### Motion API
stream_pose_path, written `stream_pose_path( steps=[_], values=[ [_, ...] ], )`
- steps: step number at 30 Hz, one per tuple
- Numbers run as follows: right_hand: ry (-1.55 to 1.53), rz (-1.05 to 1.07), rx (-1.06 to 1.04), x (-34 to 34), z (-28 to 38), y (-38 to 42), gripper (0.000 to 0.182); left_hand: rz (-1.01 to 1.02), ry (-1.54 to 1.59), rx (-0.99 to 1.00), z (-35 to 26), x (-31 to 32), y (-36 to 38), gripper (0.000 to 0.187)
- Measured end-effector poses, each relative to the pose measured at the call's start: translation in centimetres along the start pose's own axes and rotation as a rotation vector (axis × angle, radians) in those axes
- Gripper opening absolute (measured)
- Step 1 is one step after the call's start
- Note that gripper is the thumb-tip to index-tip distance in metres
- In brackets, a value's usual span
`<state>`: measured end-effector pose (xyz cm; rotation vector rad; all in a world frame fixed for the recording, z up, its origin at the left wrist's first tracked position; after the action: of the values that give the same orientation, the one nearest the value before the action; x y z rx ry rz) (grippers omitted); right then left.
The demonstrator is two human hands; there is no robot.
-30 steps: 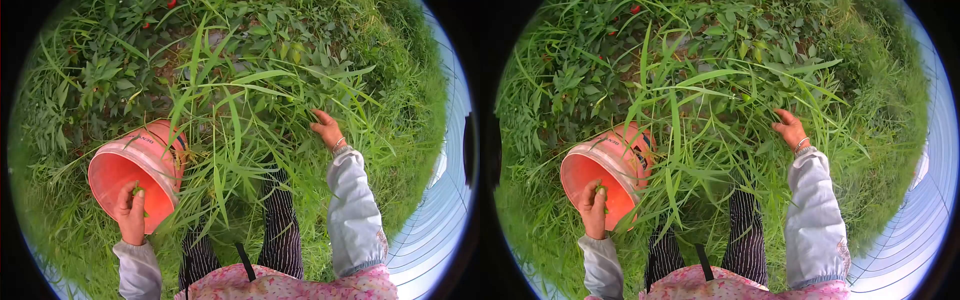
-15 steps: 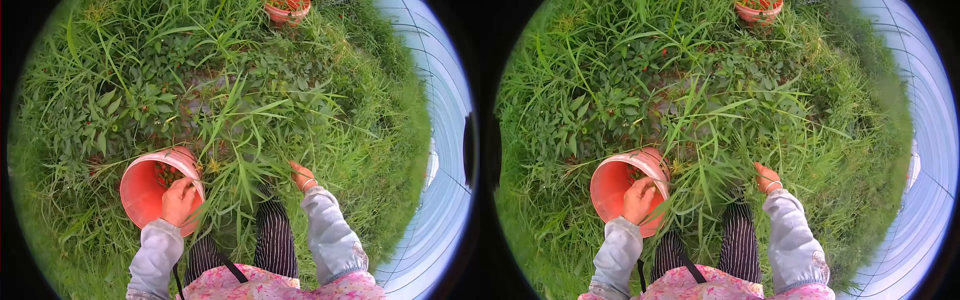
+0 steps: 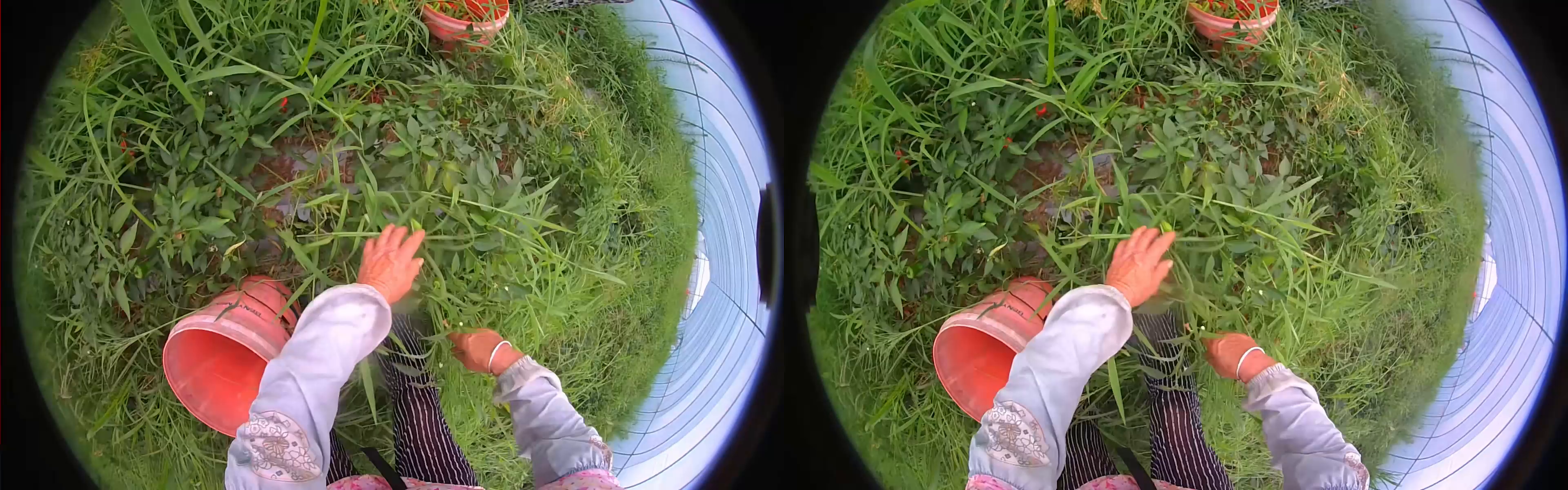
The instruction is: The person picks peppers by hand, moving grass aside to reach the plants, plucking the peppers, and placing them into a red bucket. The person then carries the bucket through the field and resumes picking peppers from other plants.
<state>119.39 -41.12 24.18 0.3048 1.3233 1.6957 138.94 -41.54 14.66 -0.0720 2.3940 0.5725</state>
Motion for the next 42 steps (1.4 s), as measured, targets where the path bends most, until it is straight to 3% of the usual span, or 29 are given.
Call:
stream_pose_path(
  steps=[2,3,4,5,7,10,12,13,15,19,23,24,27,28,30,31,35,39,41,42],
  values=[
    [-0.239,-0.340,-0.402,-5.3,1.1,1.6,0.029,0.265,-0.055,-0.041,-1.0,3.3,-0.3,0.049],
    [-0.621,-0.355,-0.460,-8.8,1.7,2.0,0.027,0.407,-0.051,-0.082,-1.4,4.2,-0.2,0.045],
    [-1.005,-0.359,-0.511,-12.4,2.3,1.6,0.025,0.365,0.115,-0.064,-0.6,6.8,0.2,0.041],
    [-1.033,-0.495,-0.427,-15.8,2.0,0.8,0.020,0.318,0.279,-0.049,0.4,9.4,0.8,0.038],
    [-0.969,-0.900,-0.388,-20.3,-1.2,-4.3,0.022,0.377,0.011,-0.041,0.2,10.5,1.7,0.041],
    [-0.597,-1.095,-0.111,-23.6,-10.2,-14.5,0.051,0.389,-0.121,-0.056,0.2,12.0,2.2,0.042],
    [-0.553,-1.016,0.038,-24.4,-13.3,-19.2,0.072,0.360,-0.084,-0.056,0.4,13.0,2.0,0.042],
    [-0.532,-0.972,0.113,-24.4,-13.6,-20.6,0.083,0.440,-0.067,-0.111,0.0,12.8,1.7,0.041],
    [-0.608,-0.947,0.124,-23.8,-13.3,-22.7,0.097,0.599,-0.033,-0.228,-0.7,12.4,1.6,0.041],
    [-0.794,-0.888,0.042,-22.8,-12.6,-25.8,0.114,0.568,-0.113,-0.163,0.0,13.7,1.9,0.043],
    [-0.896,-0.686,0.052,-21.4,-12.4,-26.3,0.106,0.505,-0.044,-0.138,0.6,13.5,2.1,0.041],
    [-0.937,-0.780,0.073,-20.6,-12.1,-25.9,0.081,0.543,-0.050,-0.142,0.4,12.4,1.8,0.041],
    [-1.295,-0.581,-0.258,-19.0,-10.6,-22.1,0.062,0.574,-0.002,-0.182,0.6,9.4,1.9,0.039],
    [-1.327,-0.613,-0.271,-17.9,-10.5,-21.0,0.053,0.569,0.028,-0.199,0.9,8.7,2.1,0.038],
    [-1.394,-0.673,-0.290,-15.3,-10.4,-18.7,0.036,0.370,-0.031,-0.064,1.5,7.7,2.6,0.041],
    [-1.400,-0.687,-0.306,-13.5,-10.8,-17.8,0.036,0.281,-0.061,0.005,1.5,6.6,3.0,0.044],
    [-1.396,-0.738,-0.292,-8.7,-11.0,-14.5,0.034,0.290,-0.030,-0.020,1.0,2.0,5.4,0.042],
    [-1.450,-0.849,-0.272,-4.9,-10.9,-14.1,0.038,0.433,-0.052,-0.069,-1.4,-4.0,7.9,0.042],
    [-1.434,-0.918,-0.226,-3.8,-10.8,-13.8,0.041,0.570,0.168,-0.052,-2.5,-7.8,7.9,0.036],
    [-1.567,-0.874,-0.242,-3.8,-10.6,-13.6,0.042,0.631,0.307,-0.063,-3.2,-10.1,7.9,0.033]
  ],
)
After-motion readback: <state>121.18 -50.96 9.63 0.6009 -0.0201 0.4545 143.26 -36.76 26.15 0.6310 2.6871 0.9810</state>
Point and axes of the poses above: each hand's wrist, its own y-axis away from the middle knuckle, its own x-axis out of the palm, z = x × y, the point moved 2 cm from there along -y, towards the middle knuckle, and after that the axes turned 13 degrees about -x, right-handed, at the moved point
